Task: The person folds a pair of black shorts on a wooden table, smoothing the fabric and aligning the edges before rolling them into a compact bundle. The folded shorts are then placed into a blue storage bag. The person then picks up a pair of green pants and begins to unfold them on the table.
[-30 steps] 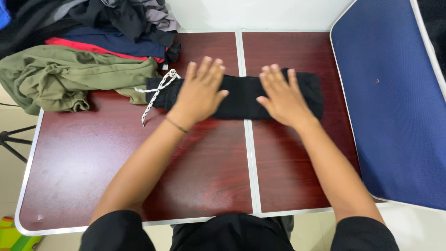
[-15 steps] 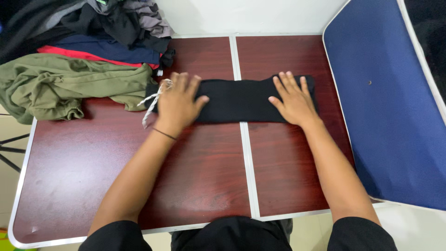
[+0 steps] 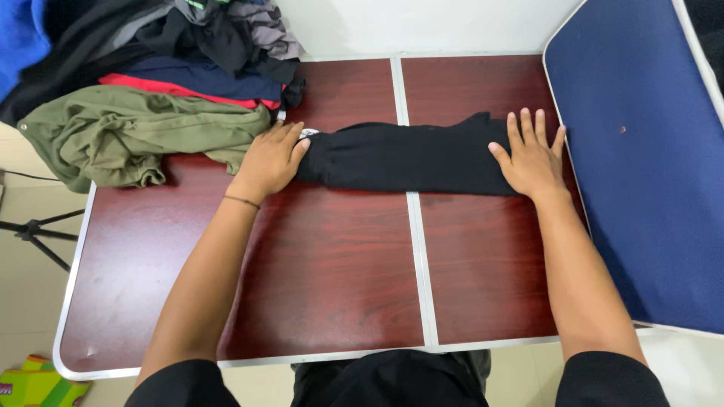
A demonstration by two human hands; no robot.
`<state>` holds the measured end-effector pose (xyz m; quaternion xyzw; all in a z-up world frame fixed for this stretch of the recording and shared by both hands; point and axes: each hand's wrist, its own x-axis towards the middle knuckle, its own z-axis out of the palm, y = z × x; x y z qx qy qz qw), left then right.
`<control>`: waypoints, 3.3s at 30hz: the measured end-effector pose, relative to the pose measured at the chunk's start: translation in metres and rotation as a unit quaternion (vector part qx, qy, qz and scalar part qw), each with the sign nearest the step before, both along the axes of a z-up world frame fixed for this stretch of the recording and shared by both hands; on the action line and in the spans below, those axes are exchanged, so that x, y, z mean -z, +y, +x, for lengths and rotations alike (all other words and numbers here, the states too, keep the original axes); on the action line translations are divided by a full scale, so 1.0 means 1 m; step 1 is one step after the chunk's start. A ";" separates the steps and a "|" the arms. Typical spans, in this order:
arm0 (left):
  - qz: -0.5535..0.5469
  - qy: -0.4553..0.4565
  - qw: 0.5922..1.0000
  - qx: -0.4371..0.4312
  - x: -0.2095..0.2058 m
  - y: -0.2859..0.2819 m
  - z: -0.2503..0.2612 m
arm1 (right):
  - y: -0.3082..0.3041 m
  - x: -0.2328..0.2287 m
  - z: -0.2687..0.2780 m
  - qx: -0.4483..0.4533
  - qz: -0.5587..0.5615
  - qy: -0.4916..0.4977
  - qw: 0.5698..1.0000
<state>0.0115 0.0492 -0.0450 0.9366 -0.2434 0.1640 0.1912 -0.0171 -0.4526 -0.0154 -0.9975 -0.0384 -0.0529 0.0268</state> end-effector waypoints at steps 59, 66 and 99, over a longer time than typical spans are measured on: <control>-0.055 0.061 0.962 0.260 -0.032 -0.109 0.012 | 0.098 0.020 0.015 -0.163 0.186 -0.145 0.958; -0.017 0.005 0.972 0.232 -0.022 -0.136 -0.019 | 0.078 0.029 0.031 -0.153 0.198 -0.061 0.966; -0.021 0.006 0.957 0.289 -0.035 -0.115 -0.040 | 0.091 -0.006 -0.097 -0.288 0.260 -0.049 0.920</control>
